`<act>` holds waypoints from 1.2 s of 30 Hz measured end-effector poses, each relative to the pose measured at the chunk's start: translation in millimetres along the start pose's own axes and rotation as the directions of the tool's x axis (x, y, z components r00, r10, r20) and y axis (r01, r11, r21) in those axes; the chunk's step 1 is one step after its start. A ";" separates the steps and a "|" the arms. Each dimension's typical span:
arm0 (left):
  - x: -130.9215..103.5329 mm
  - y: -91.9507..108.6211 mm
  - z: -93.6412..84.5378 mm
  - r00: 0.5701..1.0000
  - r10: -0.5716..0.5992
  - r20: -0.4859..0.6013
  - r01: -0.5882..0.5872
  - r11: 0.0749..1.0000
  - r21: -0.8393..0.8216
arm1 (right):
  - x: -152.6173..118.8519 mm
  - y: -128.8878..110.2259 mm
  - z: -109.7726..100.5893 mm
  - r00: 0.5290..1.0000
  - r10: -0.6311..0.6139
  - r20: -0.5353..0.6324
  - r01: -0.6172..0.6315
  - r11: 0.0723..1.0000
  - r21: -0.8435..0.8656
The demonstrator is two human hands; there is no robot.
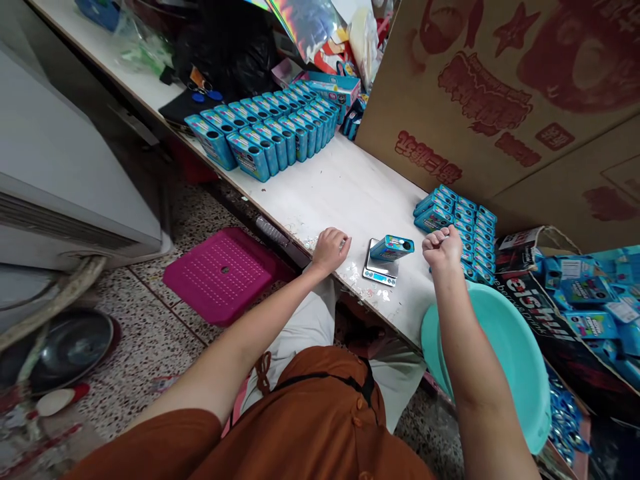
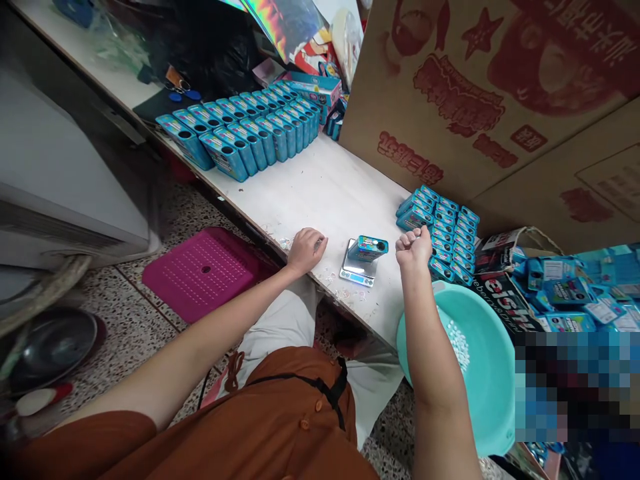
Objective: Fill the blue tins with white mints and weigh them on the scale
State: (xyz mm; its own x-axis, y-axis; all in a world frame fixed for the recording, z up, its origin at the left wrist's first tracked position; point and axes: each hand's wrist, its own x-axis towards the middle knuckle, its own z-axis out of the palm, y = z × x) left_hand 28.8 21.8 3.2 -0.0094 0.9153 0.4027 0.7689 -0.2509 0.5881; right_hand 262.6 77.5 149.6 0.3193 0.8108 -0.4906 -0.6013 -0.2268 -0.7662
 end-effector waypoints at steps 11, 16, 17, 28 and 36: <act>-0.5 -1.9 1.6 1.000 0.024 -0.011 -0.023 1.000 0.017 | -29.5 -18.4 -40.0 1.000 0.002 0.028 -0.003 1.000 0.030; -0.9 -2.1 2.0 1.000 0.018 -0.009 -0.018 1.000 0.019 | -62.2 -30.7 -97.3 0.995 -0.053 0.082 0.049 0.998 0.049; -1.0 -2.7 2.3 1.000 0.016 -0.007 -0.016 1.000 0.020 | -69.6 -32.3 -111.7 0.994 -0.070 0.081 0.066 0.996 0.054; 6.6 20.9 -10.0 0.993 0.107 -0.054 -0.110 0.992 -0.058 | -150.2 -28.7 -229.7 0.947 -0.306 -0.100 0.302 0.952 -0.057; 30.1 81.4 -22.6 0.916 0.399 0.035 -0.399 0.917 -0.017 | -178.5 9.5 -245.7 0.783 -0.578 -0.230 0.453 0.783 -0.425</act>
State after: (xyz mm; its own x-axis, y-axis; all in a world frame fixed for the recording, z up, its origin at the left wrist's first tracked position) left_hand 76.6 21.8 79.0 0.3207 0.7495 0.5792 0.6979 -0.6004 0.3905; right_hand 379.9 -201.9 127.9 0.7662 0.6415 -0.0365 -0.0146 -0.0394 -0.9991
